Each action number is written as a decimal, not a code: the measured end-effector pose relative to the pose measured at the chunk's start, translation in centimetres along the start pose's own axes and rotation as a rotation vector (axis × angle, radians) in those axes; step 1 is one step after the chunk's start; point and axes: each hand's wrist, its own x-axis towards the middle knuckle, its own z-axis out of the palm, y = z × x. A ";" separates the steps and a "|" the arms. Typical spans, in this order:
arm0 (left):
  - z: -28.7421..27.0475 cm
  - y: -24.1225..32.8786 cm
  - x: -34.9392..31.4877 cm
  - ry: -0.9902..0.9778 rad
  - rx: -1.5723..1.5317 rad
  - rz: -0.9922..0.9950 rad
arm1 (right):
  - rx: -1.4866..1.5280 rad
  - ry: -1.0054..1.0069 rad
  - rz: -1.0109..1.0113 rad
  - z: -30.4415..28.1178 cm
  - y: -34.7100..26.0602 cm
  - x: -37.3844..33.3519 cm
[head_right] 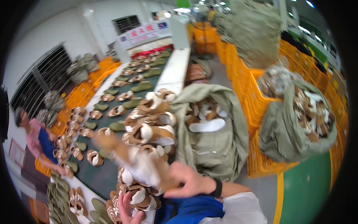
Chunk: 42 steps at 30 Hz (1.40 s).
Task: Organize shoe uppers and green shoe lasts on an assembly table in a manufacturing facility.
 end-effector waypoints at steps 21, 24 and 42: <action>-13.0 -8.0 -2.5 0.420 -0.245 0.376 | 0.151 -0.841 -0.415 20.4 -7.8 3.6; -13.8 -8.6 -2.8 0.425 -0.309 0.378 | 0.123 -0.821 -0.529 20.1 -8.1 4.1; -15.4 -11.8 -6.7 0.516 -0.663 0.272 | 0.192 -0.538 -0.310 19.5 -7.0 4.1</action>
